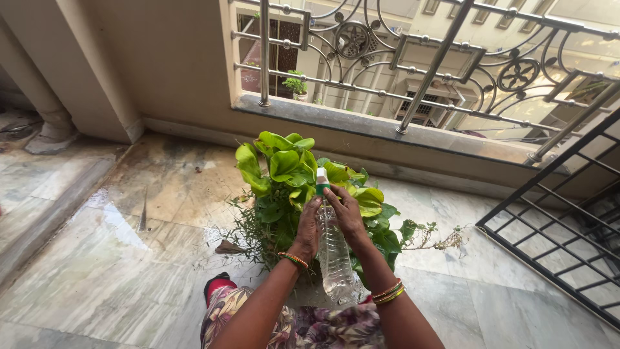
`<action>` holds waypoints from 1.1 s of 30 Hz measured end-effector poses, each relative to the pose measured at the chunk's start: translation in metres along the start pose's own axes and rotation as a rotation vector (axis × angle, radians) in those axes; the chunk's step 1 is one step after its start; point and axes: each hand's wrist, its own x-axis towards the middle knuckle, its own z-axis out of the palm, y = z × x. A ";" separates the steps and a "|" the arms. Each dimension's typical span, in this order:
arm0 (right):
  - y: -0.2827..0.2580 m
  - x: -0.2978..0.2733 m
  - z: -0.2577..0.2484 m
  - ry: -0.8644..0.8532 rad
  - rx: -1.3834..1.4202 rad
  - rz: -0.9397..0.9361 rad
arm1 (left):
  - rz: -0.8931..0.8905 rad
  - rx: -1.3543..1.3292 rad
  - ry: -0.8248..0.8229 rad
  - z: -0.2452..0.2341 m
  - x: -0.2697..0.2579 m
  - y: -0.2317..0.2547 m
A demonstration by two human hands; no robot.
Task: The person sits on a tiled balcony floor and repeatedly sprays water from a clear plastic spray bottle onto the leaves of a potted plant. The person occasionally adjusts the leaves with their left hand while spraying with their right hand.
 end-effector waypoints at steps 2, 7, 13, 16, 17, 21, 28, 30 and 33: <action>0.008 0.000 -0.003 -0.019 0.061 0.040 | 0.057 0.074 0.009 -0.002 0.003 -0.012; 0.017 -0.003 0.002 0.082 -0.024 0.055 | 0.081 -0.024 0.000 -0.005 0.000 -0.024; 0.014 -0.014 -0.012 0.103 0.248 0.254 | -0.075 0.131 0.047 0.002 -0.014 -0.016; 0.009 -0.018 -0.022 0.128 0.332 0.254 | -0.075 0.119 0.009 0.007 -0.018 -0.010; 0.007 -0.020 -0.025 0.130 0.363 0.250 | -0.055 0.143 0.014 0.009 -0.019 -0.010; -0.001 -0.028 -0.027 0.114 0.384 0.253 | -0.030 0.218 0.057 0.012 -0.022 -0.011; 0.004 -0.036 -0.013 0.051 -0.019 0.093 | 0.093 0.107 -0.027 0.006 -0.018 -0.016; 0.008 -0.036 -0.012 0.003 0.051 0.134 | 0.070 0.064 -0.040 0.004 -0.016 -0.017; 0.010 -0.033 -0.010 -0.028 0.145 0.249 | 0.134 0.114 -0.051 0.003 -0.017 -0.016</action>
